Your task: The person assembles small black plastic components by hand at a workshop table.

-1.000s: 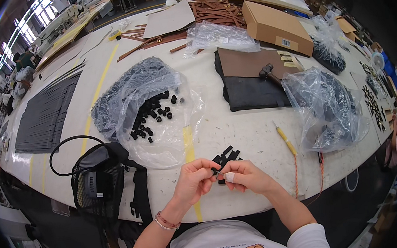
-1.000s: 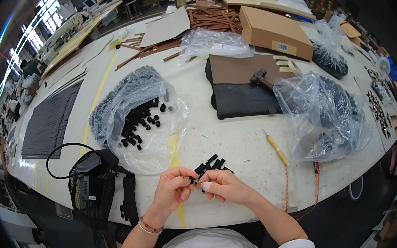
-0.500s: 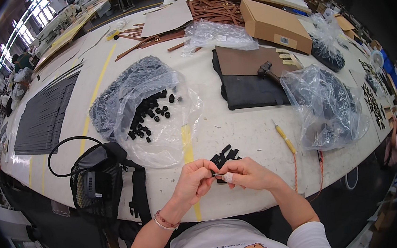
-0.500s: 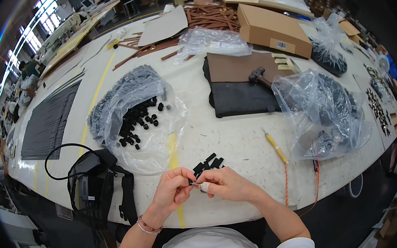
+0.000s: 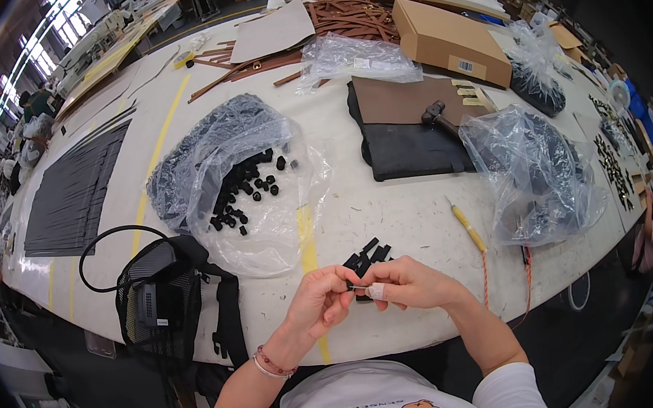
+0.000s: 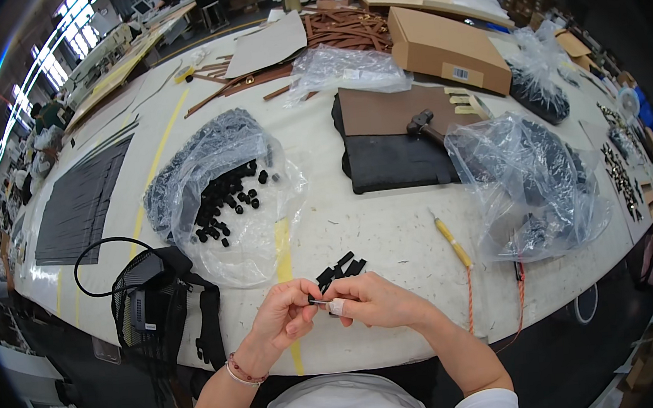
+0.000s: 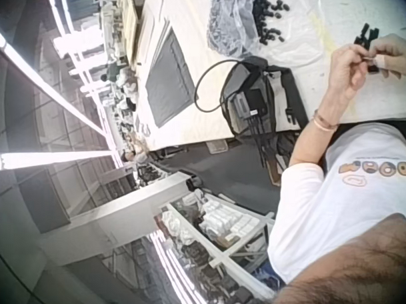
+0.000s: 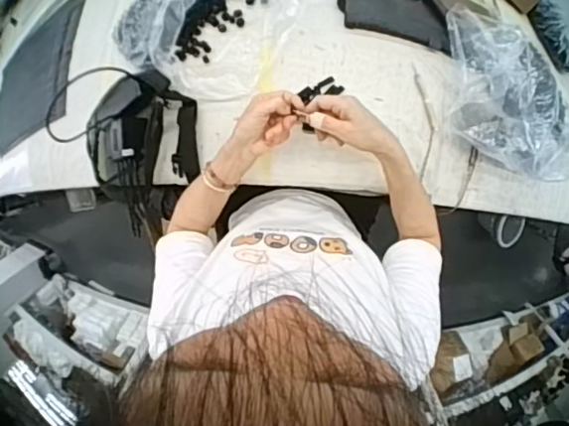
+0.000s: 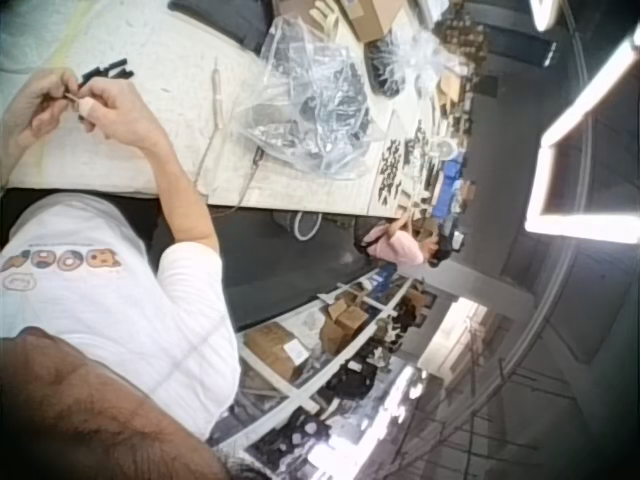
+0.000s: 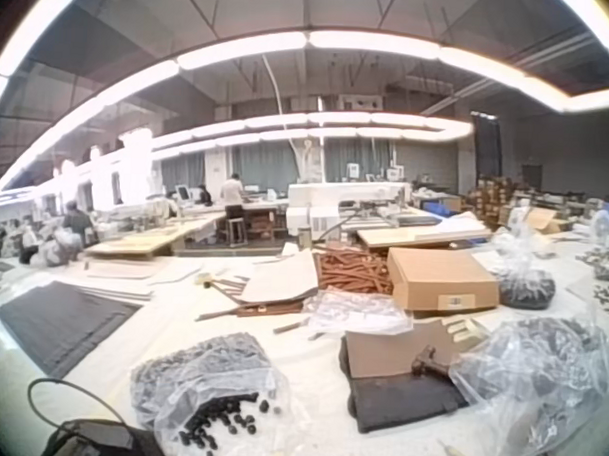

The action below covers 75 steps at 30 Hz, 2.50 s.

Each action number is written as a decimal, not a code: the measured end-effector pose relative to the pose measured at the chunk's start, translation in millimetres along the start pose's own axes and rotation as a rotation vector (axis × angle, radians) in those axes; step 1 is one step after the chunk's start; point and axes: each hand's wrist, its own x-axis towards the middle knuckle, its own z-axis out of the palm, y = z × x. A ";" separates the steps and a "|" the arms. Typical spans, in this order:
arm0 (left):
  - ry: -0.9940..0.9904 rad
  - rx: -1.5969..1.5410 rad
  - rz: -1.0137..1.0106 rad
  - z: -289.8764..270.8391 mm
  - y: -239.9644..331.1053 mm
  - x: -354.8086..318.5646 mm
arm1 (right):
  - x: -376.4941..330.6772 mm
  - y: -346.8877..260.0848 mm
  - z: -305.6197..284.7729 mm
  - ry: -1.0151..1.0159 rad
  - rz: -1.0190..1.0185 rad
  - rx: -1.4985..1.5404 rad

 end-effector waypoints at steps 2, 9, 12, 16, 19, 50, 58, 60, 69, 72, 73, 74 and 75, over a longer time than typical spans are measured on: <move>0.008 0.010 -0.008 3.1 0.4 -1.6 | -0.8 -1.3 -0.9 -0.044 0.013 0.028; 0.067 0.265 0.035 9.4 1.8 -4.5 | -0.2 3.5 -6.2 -0.135 0.005 0.015; 0.099 0.402 0.069 10.6 1.2 -4.7 | -0.1 2.1 -7.0 -0.113 0.021 -0.074; 0.145 0.496 0.200 16.1 -4.2 -5.2 | 1.7 4.8 -0.6 0.112 -0.177 -0.385; 0.288 0.799 0.503 20.3 -15.5 -4.6 | 6.4 6.4 17.6 0.415 -0.272 -0.635; 0.817 1.357 1.048 3.6 54.1 0.9 | 20.4 16.9 -16.9 0.702 -0.118 -0.439; 0.485 1.410 0.840 1.7 30.0 -1.7 | 40.0 29.9 -37.4 0.445 0.034 -0.653; 0.406 1.391 0.794 4.6 24.5 -1.1 | 45.2 32.4 -39.5 0.404 0.039 -0.745; 0.177 0.600 0.408 11.7 1.6 7.5 | 24.8 15.1 -10.8 0.520 -0.130 0.060; 0.102 0.455 0.410 15.1 -11.6 11.6 | 18.2 14.2 13.3 0.504 -0.205 0.062; 0.100 0.457 0.408 15.0 -11.0 9.9 | 15.0 12.1 16.9 0.497 -0.201 0.061; 0.074 0.460 0.380 13.1 -9.2 7.1 | 11.9 9.3 15.3 0.496 -0.201 0.063; 0.049 0.464 0.352 11.1 -7.4 4.8 | 7.9 6.1 11.4 0.425 -0.131 0.133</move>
